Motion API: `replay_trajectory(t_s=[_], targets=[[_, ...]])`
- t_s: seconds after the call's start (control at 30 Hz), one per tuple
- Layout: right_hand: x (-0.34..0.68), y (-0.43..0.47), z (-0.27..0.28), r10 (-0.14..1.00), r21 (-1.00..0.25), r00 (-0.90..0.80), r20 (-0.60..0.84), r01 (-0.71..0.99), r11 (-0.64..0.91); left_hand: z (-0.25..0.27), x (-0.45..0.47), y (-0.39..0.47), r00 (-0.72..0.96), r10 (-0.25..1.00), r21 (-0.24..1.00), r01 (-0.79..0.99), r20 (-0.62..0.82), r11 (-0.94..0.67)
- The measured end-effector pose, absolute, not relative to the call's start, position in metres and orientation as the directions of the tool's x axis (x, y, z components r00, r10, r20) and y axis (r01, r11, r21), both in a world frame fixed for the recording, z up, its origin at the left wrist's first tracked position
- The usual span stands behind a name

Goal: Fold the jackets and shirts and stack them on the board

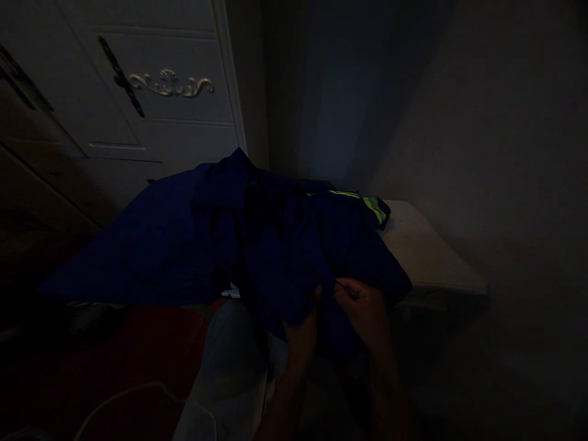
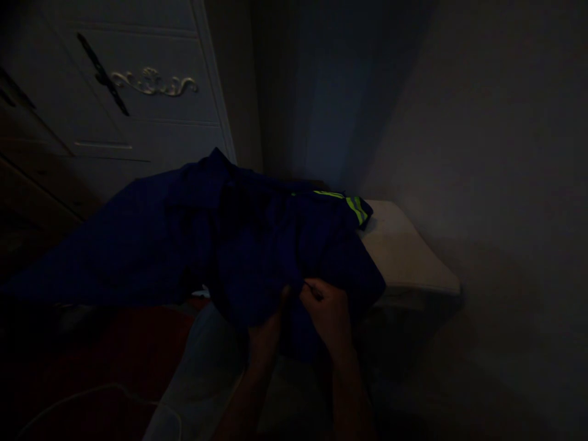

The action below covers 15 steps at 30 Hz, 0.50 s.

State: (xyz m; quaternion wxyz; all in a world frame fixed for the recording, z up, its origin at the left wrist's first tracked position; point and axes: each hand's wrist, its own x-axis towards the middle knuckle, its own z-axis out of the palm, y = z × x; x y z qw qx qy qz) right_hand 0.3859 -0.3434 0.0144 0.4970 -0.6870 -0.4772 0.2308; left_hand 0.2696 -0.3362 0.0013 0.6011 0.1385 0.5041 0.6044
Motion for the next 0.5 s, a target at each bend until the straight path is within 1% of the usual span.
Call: replay_trajectory(t_s=[0.13,0.2,0.3,0.33,0.4,0.47,0.5], targets=[[0.389,-0.343,0.014,0.925,-0.949,0.367,0.094,0.314,-0.028,0.005,0.272,-0.331,-0.262,0.834,0.793,-0.534,-0.485,0.294],[0.389,-0.343,0.014,0.942,-0.962,0.329,0.065,0.271,-0.028,0.006,0.273,-0.329,-0.264,0.843,0.796,-0.539,-0.470,0.275],[0.387,-0.344,0.013,0.946,-0.977,0.324,0.034,0.209,-0.036,0.002,0.271,-0.330,-0.262,0.850,0.791,-0.557,-0.457,0.253],[0.386,-0.345,0.012,0.945,-0.981,0.327,0.028,0.191,-0.038,0.000,0.269,-0.332,-0.241,0.846,0.781,-0.559,-0.475,0.280],[0.384,-0.346,0.012,0.945,-0.984,0.327,0.024,0.174,-0.036,-0.005,0.266,-0.335,-0.177,0.817,0.751,-0.533,-0.548,0.389],[0.382,-0.347,0.011,0.945,-0.981,0.324,0.042,0.192,-0.022,-0.008,0.264,-0.337,-0.134,0.761,0.719,-0.462,-0.635,0.519],[0.381,-0.347,0.011,0.944,-0.976,0.323,0.060,0.216,-0.012,-0.008,0.264,-0.337,-0.143,0.739,0.714,-0.429,-0.659,0.553]])
